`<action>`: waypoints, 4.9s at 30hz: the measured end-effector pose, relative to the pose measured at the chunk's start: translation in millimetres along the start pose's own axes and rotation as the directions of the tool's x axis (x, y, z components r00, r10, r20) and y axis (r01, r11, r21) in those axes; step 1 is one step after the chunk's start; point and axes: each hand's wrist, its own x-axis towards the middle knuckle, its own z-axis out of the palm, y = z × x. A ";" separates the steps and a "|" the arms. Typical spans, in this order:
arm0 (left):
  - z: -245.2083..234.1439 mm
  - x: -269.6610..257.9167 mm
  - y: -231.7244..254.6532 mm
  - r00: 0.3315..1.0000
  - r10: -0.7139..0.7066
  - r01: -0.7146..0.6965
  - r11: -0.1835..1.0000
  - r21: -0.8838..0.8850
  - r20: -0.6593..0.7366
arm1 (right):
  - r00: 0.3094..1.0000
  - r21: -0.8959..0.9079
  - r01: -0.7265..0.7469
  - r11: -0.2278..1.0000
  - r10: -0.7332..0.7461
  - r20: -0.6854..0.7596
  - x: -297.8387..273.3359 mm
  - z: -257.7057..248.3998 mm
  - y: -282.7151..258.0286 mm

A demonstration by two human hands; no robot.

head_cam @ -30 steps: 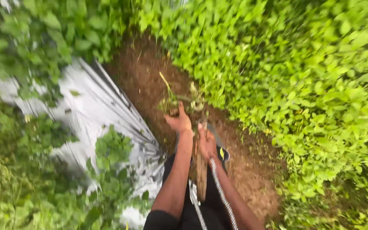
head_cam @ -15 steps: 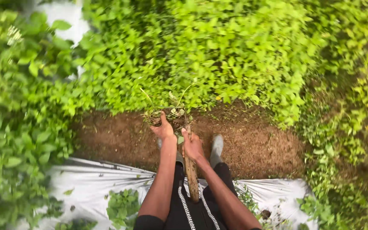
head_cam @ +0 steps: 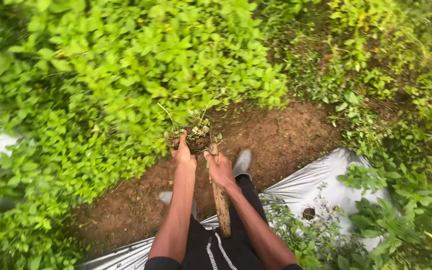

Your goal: Weeding a garden bed by hand and using a wooden stick to loosen the soil

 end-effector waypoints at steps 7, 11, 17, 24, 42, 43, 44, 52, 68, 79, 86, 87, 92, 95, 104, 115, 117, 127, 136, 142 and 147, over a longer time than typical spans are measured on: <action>166.6 -23.8 -121.4 0.993 -0.057 0.052 0.997 0.053 0.099 | 0.994 0.005 -0.109 0.994 0.109 0.006 80.9 -185.9 18.5; 234.1 -45.5 -171.4 0.994 -0.040 0.021 0.982 0.186 0.101 | 0.987 0.113 -0.121 0.986 0.132 -0.095 110.3 -248.9 50.2; 312.2 -141.8 -170.4 0.984 -0.011 -0.064 0.909 0.412 0.176 | 0.974 0.329 -0.087 0.941 0.149 -0.169 97.2 -334.8 2.9; 382.1 -101.7 -208.5 0.962 0.058 -0.181 0.866 0.465 0.268 | 0.965 0.379 -0.020 0.925 0.118 -0.236 150.5 -401.0 -3.9; 724.3 -269.1 -293.7 0.860 0.106 -0.397 0.754 0.523 0.500 | 0.753 0.217 0.201 0.955 -0.009 -0.658 230.1 -674.7 -82.4; 749.1 -284.4 -289.2 0.858 0.118 -0.402 0.760 0.511 0.499 | 0.756 0.212 0.213 0.954 -0.024 -0.654 235.8 -699.4 -95.4; 773.8 -300.0 -284.9 0.825 0.144 -0.456 0.741 0.493 0.547 | 0.736 0.203 0.246 0.948 -0.046 -0.675 241.4 -724.4 -108.4; 840.9 -413.3 -281.3 0.684 0.111 -0.653 0.535 0.536 0.722 | 0.770 0.306 0.351 0.885 -0.087 -0.632 289.7 -844.9 -86.6; 795.6 -350.5 -358.8 -0.261 -0.121 -0.924 -0.256 -0.284 0.958 | 0.995 0.549 -0.045 0.835 0.087 -0.051 263.8 -885.3 -17.8; 826.5 -389.5 -296.7 0.455 0.191 -0.875 0.280 0.396 0.870 | 0.970 0.551 -0.013 0.835 0.145 -0.197 258.9 -909.1 -22.6; 825.3 -467.4 -275.2 0.162 -0.063 -0.975 0.142 0.169 0.985 | 0.978 0.639 0.029 0.769 0.109 -0.176 267.0 -911.4 -30.8; 824.3 -469.3 -279.9 0.098 -0.147 -0.985 0.127 0.117 0.984 | 0.982 0.644 0.015 0.765 0.109 -0.153 266.8 -911.2 -31.5; 817.2 -445.0 -319.5 -0.064 -0.252 -0.963 -0.237 -0.126 0.966 | 0.996 0.605 -0.011 0.796 0.064 -0.067 250.7 -905.0 -63.3; 813.2 -414.0 -343.6 -0.167 -0.195 -0.914 -0.338 -0.226 0.966 | 0.998 0.590 -0.041 0.807 0.066 -0.021 251.0 -900.2 -58.8; 800.0 -387.1 -312.1 -0.145 -0.160 -0.981 -0.104 -0.163 0.976 | 0.996 0.553 -0.045 0.832 0.079 -0.038 251.4 -901.1 -50.2; 746.0 -385.2 -271.9 0.365 0.204 -0.921 0.224 0.320 0.908 | 0.975 0.291 -0.074 0.954 0.130 -0.179 268.9 -910.7 -50.7; 743.4 -363.0 -286.2 0.508 -0.051 -0.733 0.498 0.463 0.860 | 0.993 0.352 -0.034 0.935 0.072 -0.097 274.7 -902.6 -42.4; 650.4 -285.1 -275.4 0.598 0.261 -0.526 0.841 0.126 0.758 | 0.983 0.041 0.006 0.999 -0.013 0.181 274.0 -813.0 -81.7; 470.3 -195.5 -254.7 0.744 0.484 -0.599 0.788 0.139 0.461 | 0.896 -0.244 0.075 0.967 0.042 0.443 279.8 -653.4 -110.8; 332.1 -104.3 -308.0 0.876 0.453 -0.474 0.871 0.130 0.163 | 0.807 -0.452 0.313 0.835 0.017 0.591 235.4 -512.3 -116.7; 187.5 -74.3 -345.7 0.939 0.327 -0.337 0.938 -0.082 -0.109 | 0.735 -0.557 0.491 0.670 0.026 0.678 178.2 -391.6 -104.7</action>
